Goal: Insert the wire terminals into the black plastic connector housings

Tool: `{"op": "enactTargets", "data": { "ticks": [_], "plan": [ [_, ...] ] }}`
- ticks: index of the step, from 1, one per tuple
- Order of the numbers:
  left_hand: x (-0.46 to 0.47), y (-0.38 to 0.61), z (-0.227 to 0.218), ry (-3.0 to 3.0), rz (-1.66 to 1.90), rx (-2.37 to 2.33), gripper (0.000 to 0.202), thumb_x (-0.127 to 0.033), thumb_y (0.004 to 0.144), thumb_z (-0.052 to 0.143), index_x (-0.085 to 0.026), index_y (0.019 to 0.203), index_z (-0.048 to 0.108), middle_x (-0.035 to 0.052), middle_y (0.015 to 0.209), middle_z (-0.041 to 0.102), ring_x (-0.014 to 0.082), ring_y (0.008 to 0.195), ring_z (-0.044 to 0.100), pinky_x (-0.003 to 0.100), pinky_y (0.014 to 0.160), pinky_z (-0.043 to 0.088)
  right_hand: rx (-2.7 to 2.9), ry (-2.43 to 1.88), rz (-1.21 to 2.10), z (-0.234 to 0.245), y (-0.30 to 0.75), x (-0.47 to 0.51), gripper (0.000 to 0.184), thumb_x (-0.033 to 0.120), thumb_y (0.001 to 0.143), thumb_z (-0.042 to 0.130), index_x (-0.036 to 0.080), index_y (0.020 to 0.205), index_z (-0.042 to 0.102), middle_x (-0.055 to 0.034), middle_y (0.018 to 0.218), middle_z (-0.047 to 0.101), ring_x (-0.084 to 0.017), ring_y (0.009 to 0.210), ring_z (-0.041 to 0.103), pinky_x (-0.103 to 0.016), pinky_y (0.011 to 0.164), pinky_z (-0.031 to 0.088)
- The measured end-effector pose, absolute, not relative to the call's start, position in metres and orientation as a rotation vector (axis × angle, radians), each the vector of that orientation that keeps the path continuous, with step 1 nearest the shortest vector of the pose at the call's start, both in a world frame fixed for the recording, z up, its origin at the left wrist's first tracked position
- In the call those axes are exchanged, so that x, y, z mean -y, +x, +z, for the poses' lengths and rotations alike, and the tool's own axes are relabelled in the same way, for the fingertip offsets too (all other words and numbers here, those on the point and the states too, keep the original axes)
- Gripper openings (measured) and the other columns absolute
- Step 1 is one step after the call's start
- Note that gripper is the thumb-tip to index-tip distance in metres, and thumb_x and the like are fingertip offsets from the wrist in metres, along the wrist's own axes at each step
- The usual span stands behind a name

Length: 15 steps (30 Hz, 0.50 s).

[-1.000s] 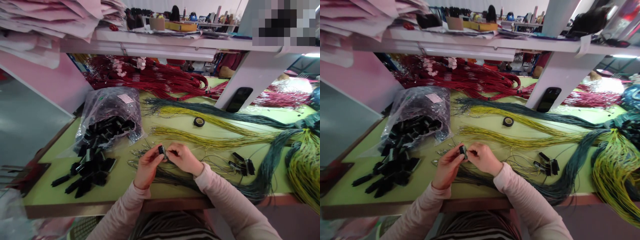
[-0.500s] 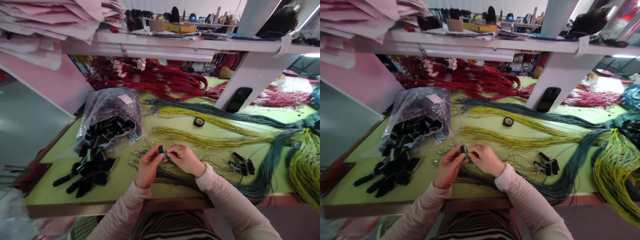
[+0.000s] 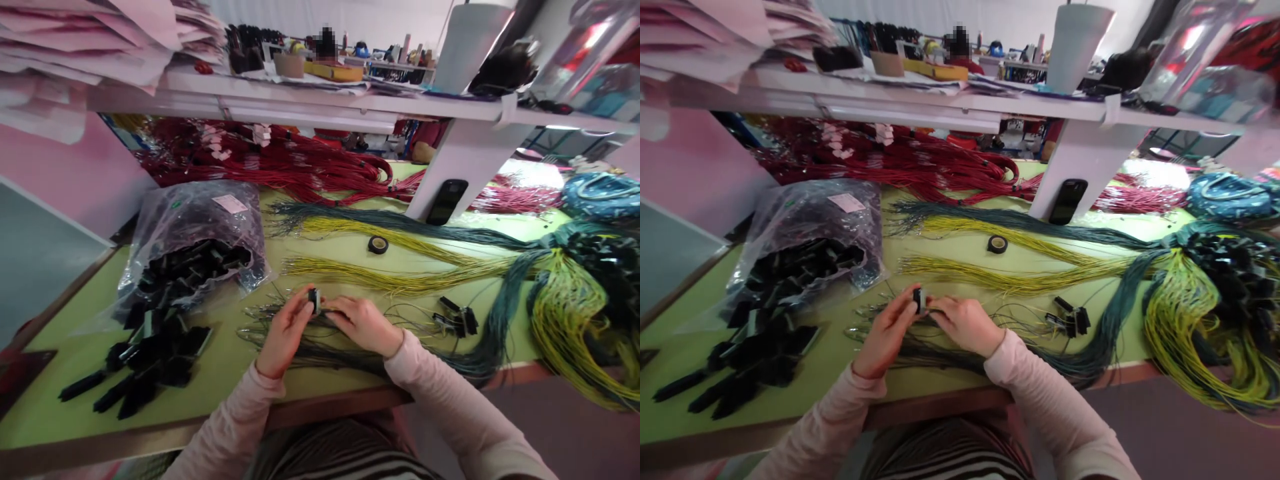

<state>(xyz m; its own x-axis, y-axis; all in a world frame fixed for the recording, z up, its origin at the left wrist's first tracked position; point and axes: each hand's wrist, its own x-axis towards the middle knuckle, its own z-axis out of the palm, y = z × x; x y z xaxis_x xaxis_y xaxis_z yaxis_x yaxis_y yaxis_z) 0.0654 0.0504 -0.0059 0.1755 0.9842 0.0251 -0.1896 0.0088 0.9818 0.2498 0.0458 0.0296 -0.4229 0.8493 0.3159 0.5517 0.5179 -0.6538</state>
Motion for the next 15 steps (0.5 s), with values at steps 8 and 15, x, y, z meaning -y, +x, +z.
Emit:
{"op": "enactTargets", "data": {
  "ticks": [8, 15],
  "plan": [
    [-0.092, 0.124, 0.000, 2.601, 0.478, -0.996, 0.035, -0.023, 0.087, 0.045, -0.017, 0.120, 0.057, 0.0136, 0.138, 0.045, 0.0294, 0.132, 0.029, 0.053, 0.105, 0.026, 1.543, -1.196, 0.710, 0.041, 0.291, -0.023, 0.017, 0.029, 0.086, 0.052, 0.017, 0.090, 0.064, -0.0012, 0.071, 0.064, -0.012, 0.065, 0.059, -0.024, 0.066, 0.048],
    [-0.126, 0.145, -0.029, 2.681, 0.298, -1.106, 0.048, -0.006, 0.085, 0.036, -0.026, 0.125, 0.054, 0.0065, 0.140, 0.044, 0.0300, 0.130, 0.033, 0.061, 0.101, 0.025, 1.001, -1.594, 0.161, 0.022, 0.383, 0.015, 0.038, 0.041, 0.076, 0.057, 0.015, 0.103, 0.059, -0.0064, 0.078, 0.067, -0.018, 0.070, 0.063, -0.032, 0.071, 0.049]
  ]
}}
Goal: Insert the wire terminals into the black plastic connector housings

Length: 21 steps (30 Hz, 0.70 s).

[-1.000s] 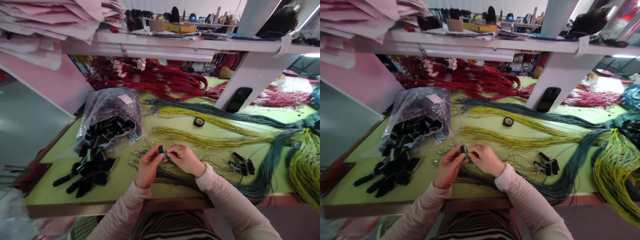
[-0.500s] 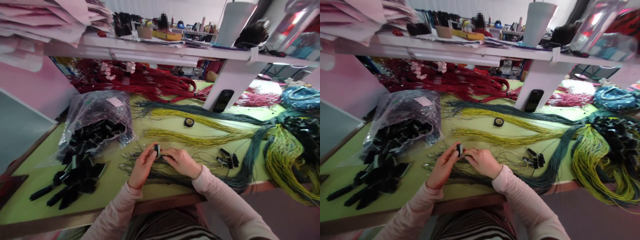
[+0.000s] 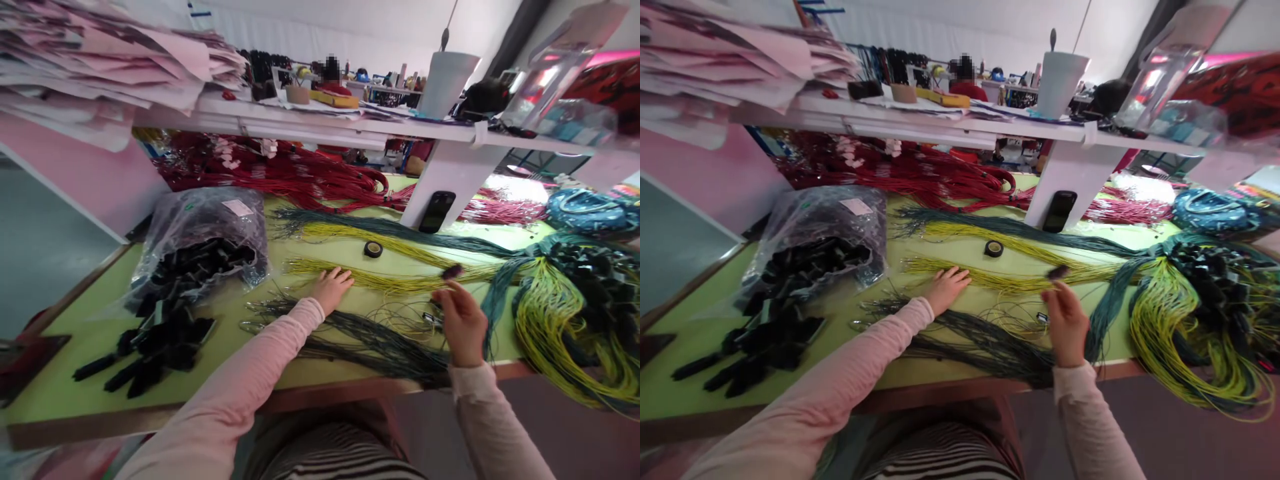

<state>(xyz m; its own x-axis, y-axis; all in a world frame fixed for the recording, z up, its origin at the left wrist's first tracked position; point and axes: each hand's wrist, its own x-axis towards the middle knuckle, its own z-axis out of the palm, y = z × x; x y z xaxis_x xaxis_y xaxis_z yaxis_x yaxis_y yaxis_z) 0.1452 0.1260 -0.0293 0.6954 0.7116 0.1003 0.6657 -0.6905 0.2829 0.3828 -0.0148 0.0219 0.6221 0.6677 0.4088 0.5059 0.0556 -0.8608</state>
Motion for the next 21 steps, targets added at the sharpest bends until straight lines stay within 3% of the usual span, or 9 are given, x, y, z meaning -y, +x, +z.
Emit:
{"op": "enactTargets", "data": {
  "ticks": [2, 6, 10, 12, 14, 16, 18, 21],
  "plan": [
    [-0.124, 0.144, -0.030, 2.663, 0.313, -1.111, 0.048, -0.003, 0.083, 0.036, -0.022, 0.124, 0.055, 0.0081, 0.139, 0.044, 0.0311, 0.130, 0.033, 0.059, 0.101, 0.026, 0.985, -1.920, 0.000, 0.010, 0.419, 0.034, 0.042, 0.047, 0.069, 0.057, 0.013, 0.094, 0.061, -0.0093, 0.075, 0.066, -0.021, 0.066, 0.062, -0.034, 0.066, 0.048],
    [-0.111, 0.146, -0.012, 2.623, 0.364, -1.129, 0.044, -0.003, 0.082, 0.039, -0.017, 0.118, 0.059, 0.0096, 0.136, 0.049, 0.0301, 0.126, 0.040, 0.049, 0.102, 0.031, 1.121, -2.384, 0.084, -0.008, 0.473, 0.059, 0.041, 0.060, 0.058, 0.055, 0.021, 0.067, 0.060, -0.0107, 0.060, 0.063, -0.027, 0.051, 0.057, -0.036, 0.048, 0.040],
    [-0.104, 0.101, 0.028, 2.595, 0.506, -1.146, 0.037, -0.017, 0.086, 0.044, -0.016, 0.121, 0.056, 0.0089, 0.138, 0.047, 0.0219, 0.124, 0.044, 0.032, 0.104, 0.031, 1.120, -2.579, 0.211, 0.003, 0.497, 0.059, 0.029, 0.057, 0.054, 0.063, 0.028, 0.050, 0.061, -0.0128, 0.054, 0.060, -0.024, 0.038, 0.049, -0.038, 0.044, 0.036],
    [-0.097, 0.046, 0.045, 2.548, 0.598, -1.223, 0.037, -0.024, 0.088, 0.042, -0.016, 0.121, 0.055, 0.0095, 0.132, 0.052, 0.0204, 0.118, 0.049, 0.032, 0.100, 0.036, 1.062, -2.606, 0.175, 0.017, 0.494, 0.057, 0.028, 0.056, 0.056, 0.063, 0.030, 0.046, 0.058, -0.0123, 0.051, 0.058, -0.021, 0.032, 0.043, -0.038, 0.041, 0.034],
    [-0.086, -0.019, 0.050, 2.365, 0.729, -1.520, 0.032, -0.030, 0.087, 0.042, -0.018, 0.109, 0.062, 0.0080, 0.108, 0.067, 0.0202, 0.098, 0.061, 0.033, 0.090, 0.044, 1.055, -2.557, 0.032, 0.031, 0.478, 0.056, 0.028, 0.057, 0.062, 0.058, 0.031, 0.051, 0.059, -0.0112, 0.052, 0.060, -0.020, 0.031, 0.041, -0.036, 0.038, 0.034],
    [-0.070, -0.075, 0.040, 2.224, 0.505, -1.936, 0.031, -0.035, 0.086, 0.044, -0.017, 0.095, 0.068, 0.0099, 0.090, 0.069, 0.0232, 0.082, 0.064, 0.036, 0.081, 0.047, 1.183, -2.384, -0.154, 0.039, 0.446, 0.053, 0.029, 0.056, 0.069, 0.052, 0.030, 0.064, 0.063, -0.0106, 0.059, 0.064, -0.020, 0.036, 0.048, -0.034, 0.039, 0.036],
    [-0.052, -0.107, 0.020, 2.223, 0.258, -2.181, 0.036, -0.041, 0.082, 0.049, -0.015, 0.099, 0.068, 0.0154, 0.101, 0.064, 0.0295, 0.089, 0.060, 0.043, 0.080, 0.046, 1.452, -2.087, -0.203, 0.041, 0.401, 0.045, 0.033, 0.053, 0.075, 0.050, 0.025, 0.075, 0.065, -0.0094, 0.065, 0.066, -0.019, 0.046, 0.057, -0.029, 0.043, 0.041],
    [-0.029, -0.106, -0.014, 2.326, 0.221, -2.370, 0.038, -0.040, 0.083, 0.048, -0.024, 0.115, 0.062, 0.0143, 0.128, 0.050, 0.0368, 0.109, 0.048, 0.051, 0.082, 0.042, 1.992, -1.542, 0.157, 0.033, 0.320, 0.022, 0.026, 0.037, 0.087, 0.045, 0.020, 0.084, 0.064, -0.0069, 0.077, 0.068, -0.015, 0.065, 0.063, -0.024, 0.060, 0.049]
  ]
}}
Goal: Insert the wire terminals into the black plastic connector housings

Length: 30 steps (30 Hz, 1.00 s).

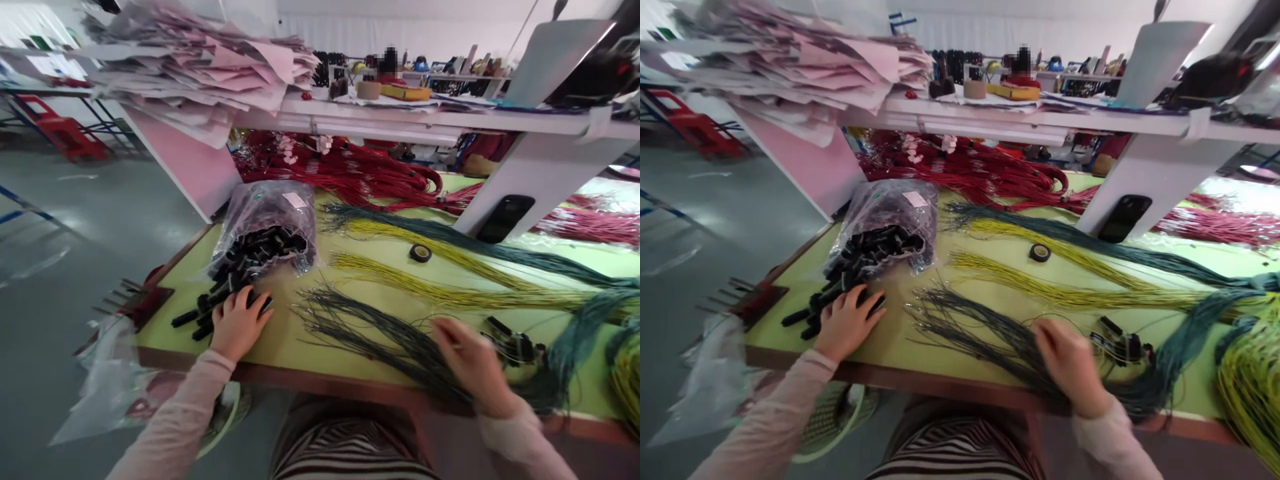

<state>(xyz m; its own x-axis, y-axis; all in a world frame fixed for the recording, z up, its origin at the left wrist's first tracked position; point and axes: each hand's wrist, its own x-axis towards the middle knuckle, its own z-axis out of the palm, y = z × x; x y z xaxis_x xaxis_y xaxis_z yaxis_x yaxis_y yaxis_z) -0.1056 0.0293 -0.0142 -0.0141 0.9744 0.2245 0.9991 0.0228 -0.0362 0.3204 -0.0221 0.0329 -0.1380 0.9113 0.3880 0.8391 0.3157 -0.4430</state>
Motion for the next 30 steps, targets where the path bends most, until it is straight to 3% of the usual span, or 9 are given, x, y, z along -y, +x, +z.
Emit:
{"op": "enactTargets", "data": {
  "ticks": [4, 7, 10, 16, 21, 25, 30],
  "plan": [
    [-0.023, -0.072, -0.036, -2.212, -0.352, 1.917, 0.034, -0.031, 0.087, 0.043, -0.024, 0.115, 0.062, 0.0110, 0.127, 0.053, 0.0347, 0.113, 0.042, 0.048, 0.083, 0.041, 2.445, -1.223, 0.367, 0.011, 0.230, -0.020, 0.022, 0.022, 0.091, 0.043, 0.018, 0.096, 0.063, -0.0071, 0.092, 0.066, -0.016, 0.086, 0.060, -0.026, 0.079, 0.048],
    [-0.029, -0.061, -0.037, -2.348, -0.494, 1.835, 0.031, -0.027, 0.086, 0.044, -0.021, 0.110, 0.063, 0.0104, 0.124, 0.056, 0.0308, 0.112, 0.045, 0.045, 0.088, 0.040, 2.640, -1.331, 0.215, 0.000, 0.196, -0.040, 0.016, 0.021, 0.088, 0.049, 0.016, 0.085, 0.065, -0.0094, 0.090, 0.063, -0.020, 0.090, 0.056, -0.029, 0.078, 0.047],
    [-0.032, -0.063, -0.037, -2.340, -0.637, 1.843, 0.027, -0.027, 0.086, 0.045, -0.018, 0.104, 0.064, 0.0114, 0.121, 0.058, 0.0295, 0.111, 0.047, 0.047, 0.094, 0.036, 2.732, -1.363, 0.132, -0.002, 0.189, -0.045, 0.021, 0.019, 0.090, 0.045, 0.015, 0.080, 0.064, -0.0099, 0.086, 0.062, -0.019, 0.086, 0.054, -0.027, 0.076, 0.045],
    [-0.030, -0.063, -0.025, -2.354, -0.959, 1.928, 0.030, -0.031, 0.088, 0.042, -0.018, 0.110, 0.060, 0.0122, 0.110, 0.063, 0.0260, 0.104, 0.054, 0.047, 0.100, 0.030, 2.557, -1.562, 0.196, 0.005, 0.201, -0.052, 0.018, 0.024, 0.090, 0.048, 0.014, 0.095, 0.062, -0.0122, 0.098, 0.060, -0.021, 0.092, 0.054, -0.028, 0.075, 0.044],
    [-0.029, -0.053, -0.013, -2.326, -1.371, 2.070, 0.036, -0.037, 0.086, 0.046, -0.018, 0.114, 0.057, 0.0132, 0.112, 0.063, 0.0248, 0.104, 0.057, 0.040, 0.094, 0.040, 2.621, -1.406, 0.392, 0.003, 0.202, -0.053, 0.015, 0.021, 0.087, 0.052, 0.017, 0.082, 0.065, -0.0059, 0.085, 0.064, -0.015, 0.082, 0.058, -0.023, 0.072, 0.043],
    [-0.029, -0.045, -0.012, -2.233, -1.879, 2.329, 0.042, -0.042, 0.082, 0.054, -0.017, 0.116, 0.056, 0.0113, 0.107, 0.066, 0.0242, 0.097, 0.062, 0.038, 0.089, 0.046, 2.311, -1.230, 0.645, 0.003, 0.206, -0.047, 0.007, 0.020, 0.082, 0.060, 0.017, 0.079, 0.064, -0.0020, 0.076, 0.060, -0.011, 0.069, 0.056, -0.019, 0.064, 0.042],
    [-0.030, -0.037, -0.002, -2.015, -2.451, 2.409, 0.043, -0.039, 0.077, 0.062, -0.015, 0.112, 0.058, 0.0094, 0.099, 0.068, 0.0210, 0.088, 0.063, 0.034, 0.078, 0.052, 2.073, -1.174, 0.816, 0.007, 0.203, -0.048, 0.012, 0.023, 0.080, 0.060, 0.015, 0.071, 0.063, -0.0017, 0.070, 0.058, -0.010, 0.062, 0.053, -0.020, 0.057, 0.041]
  ]
}}
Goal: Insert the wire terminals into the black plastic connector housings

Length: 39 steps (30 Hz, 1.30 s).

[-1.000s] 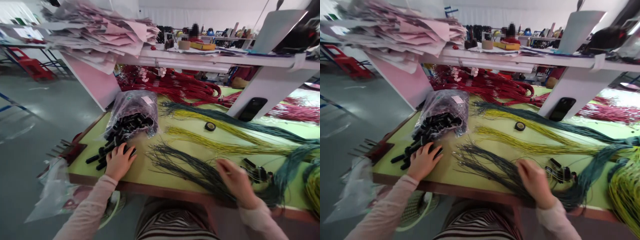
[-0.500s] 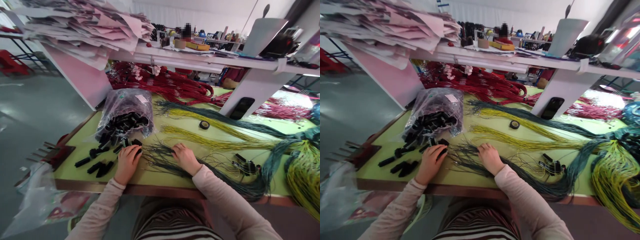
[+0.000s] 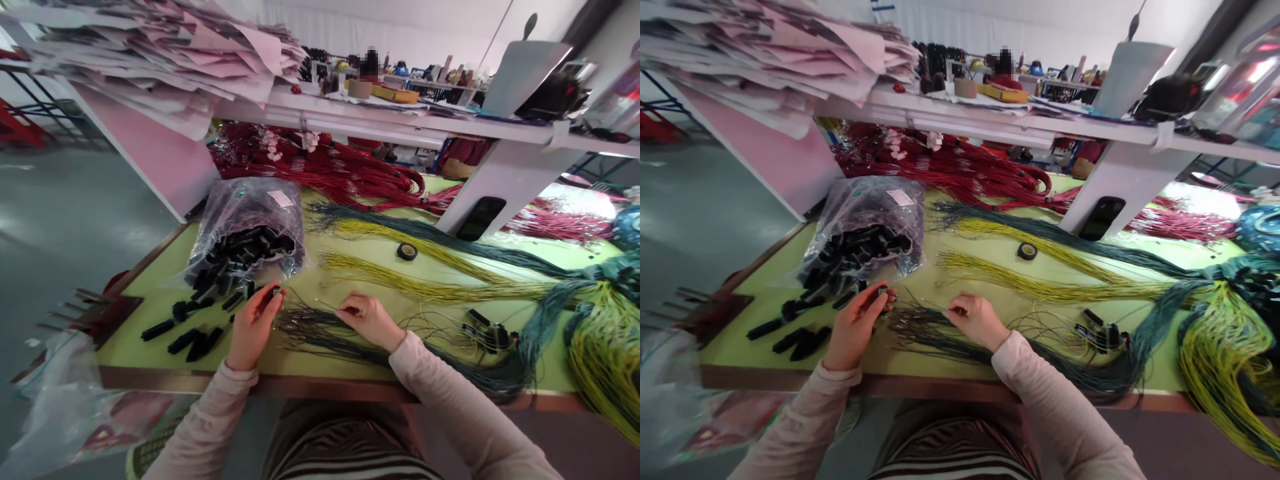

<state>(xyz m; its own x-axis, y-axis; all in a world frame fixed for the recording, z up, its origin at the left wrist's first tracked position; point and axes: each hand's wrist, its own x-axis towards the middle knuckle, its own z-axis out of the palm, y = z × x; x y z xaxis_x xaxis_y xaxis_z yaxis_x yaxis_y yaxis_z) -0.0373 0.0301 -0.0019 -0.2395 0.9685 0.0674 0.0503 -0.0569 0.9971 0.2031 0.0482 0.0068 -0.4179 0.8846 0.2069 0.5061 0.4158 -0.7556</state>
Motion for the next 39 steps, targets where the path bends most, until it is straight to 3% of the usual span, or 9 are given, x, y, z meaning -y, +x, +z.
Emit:
{"op": "enactTargets", "data": {
  "ticks": [3, 7, 14, 18, 23, 29, 33, 37, 39],
  "plan": [
    [-0.028, -0.032, 0.011, 0.944, 1.424, -1.203, 0.041, -0.035, 0.076, 0.064, -0.015, 0.111, 0.059, 0.0086, 0.095, 0.069, 0.0180, 0.082, 0.064, 0.027, 0.068, 0.053, 1.918, -1.159, 0.920, 0.010, 0.195, -0.052, 0.010, 0.021, 0.079, 0.057, 0.015, 0.077, 0.065, -0.0029, 0.072, 0.061, -0.012, 0.064, 0.055, -0.021, 0.060, 0.043],
    [-0.022, -0.019, 0.028, 0.651, 1.212, -0.887, 0.035, -0.031, 0.077, 0.063, -0.015, 0.108, 0.061, 0.0104, 0.095, 0.070, 0.0167, 0.080, 0.066, 0.022, 0.063, 0.054, 1.686, -1.121, 1.196, 0.019, 0.185, -0.053, 0.019, 0.031, 0.081, 0.055, 0.016, 0.088, 0.065, 0.0000, 0.062, 0.060, -0.010, 0.052, 0.051, -0.021, 0.051, 0.044],
    [-0.024, 0.003, 0.025, 0.587, 1.132, -0.784, 0.025, -0.025, 0.078, 0.061, -0.017, 0.100, 0.067, 0.0078, 0.095, 0.071, 0.0186, 0.089, 0.067, 0.031, 0.086, 0.052, 1.588, -1.071, 1.146, 0.034, 0.191, -0.046, 0.019, 0.035, 0.078, 0.061, 0.018, 0.079, 0.068, -0.0016, 0.072, 0.064, -0.013, 0.066, 0.055, -0.026, 0.065, 0.046],
    [-0.029, 0.016, 0.019, 0.628, 1.120, -0.766, 0.021, -0.025, 0.074, 0.065, -0.017, 0.093, 0.069, 0.0071, 0.095, 0.071, 0.0199, 0.093, 0.065, 0.036, 0.092, 0.048, 1.566, -1.056, 1.224, 0.035, 0.198, -0.040, 0.022, 0.039, 0.079, 0.061, 0.018, 0.080, 0.068, -0.0007, 0.068, 0.062, -0.011, 0.061, 0.052, -0.024, 0.058, 0.043],
    [-0.038, 0.032, 0.013, 0.901, 1.274, -0.908, 0.032, -0.017, 0.060, 0.076, -0.020, 0.090, 0.069, 0.0028, 0.092, 0.070, 0.0194, 0.091, 0.064, 0.036, 0.090, 0.048, 1.382, -1.026, 1.360, 0.035, 0.203, -0.037, 0.023, 0.040, 0.078, 0.061, 0.017, 0.078, 0.063, 0.0036, 0.058, 0.053, -0.005, 0.044, 0.037, -0.019, 0.042, 0.032],
    [-0.041, 0.043, 0.009, 1.374, 1.311, -1.147, 0.026, -0.022, 0.067, 0.072, -0.022, 0.093, 0.066, 0.0036, 0.097, 0.068, 0.0191, 0.087, 0.064, 0.033, 0.082, 0.051, 1.386, -1.074, 1.288, 0.029, 0.205, -0.044, 0.026, 0.042, 0.076, 0.062, 0.016, 0.074, 0.063, 0.0022, 0.060, 0.055, -0.006, 0.047, 0.040, -0.018, 0.044, 0.034],
    [-0.041, 0.048, 0.004, 1.162, 1.330, -0.991, 0.021, -0.028, 0.072, 0.068, -0.021, 0.092, 0.068, 0.0051, 0.099, 0.069, 0.0214, 0.095, 0.062, 0.037, 0.089, 0.049, 1.365, -1.056, 1.316, 0.021, 0.203, -0.047, 0.028, 0.044, 0.076, 0.061, 0.017, 0.075, 0.063, 0.0010, 0.063, 0.059, -0.006, 0.046, 0.043, -0.018, 0.041, 0.036],
    [-0.043, 0.049, -0.001, 0.898, 1.310, -0.855, 0.017, -0.032, 0.074, 0.067, -0.020, 0.086, 0.070, 0.0044, 0.092, 0.070, 0.0216, 0.088, 0.065, 0.040, 0.084, 0.052, 1.328, -1.068, 1.316, 0.016, 0.200, -0.048, 0.026, 0.043, 0.075, 0.063, 0.016, 0.076, 0.065, 0.0002, 0.063, 0.061, -0.006, 0.045, 0.046, -0.018, 0.040, 0.036],
    [-0.043, 0.048, -0.005, 0.851, 1.255, -0.851, 0.023, -0.031, 0.072, 0.069, -0.020, 0.092, 0.069, 0.0039, 0.090, 0.069, 0.0207, 0.086, 0.065, 0.040, 0.083, 0.052, 1.307, -1.072, 1.334, 0.015, 0.200, -0.048, 0.026, 0.042, 0.074, 0.064, 0.016, 0.076, 0.065, 0.0005, 0.061, 0.061, -0.007, 0.045, 0.048, -0.018, 0.040, 0.038]
  ]
}}
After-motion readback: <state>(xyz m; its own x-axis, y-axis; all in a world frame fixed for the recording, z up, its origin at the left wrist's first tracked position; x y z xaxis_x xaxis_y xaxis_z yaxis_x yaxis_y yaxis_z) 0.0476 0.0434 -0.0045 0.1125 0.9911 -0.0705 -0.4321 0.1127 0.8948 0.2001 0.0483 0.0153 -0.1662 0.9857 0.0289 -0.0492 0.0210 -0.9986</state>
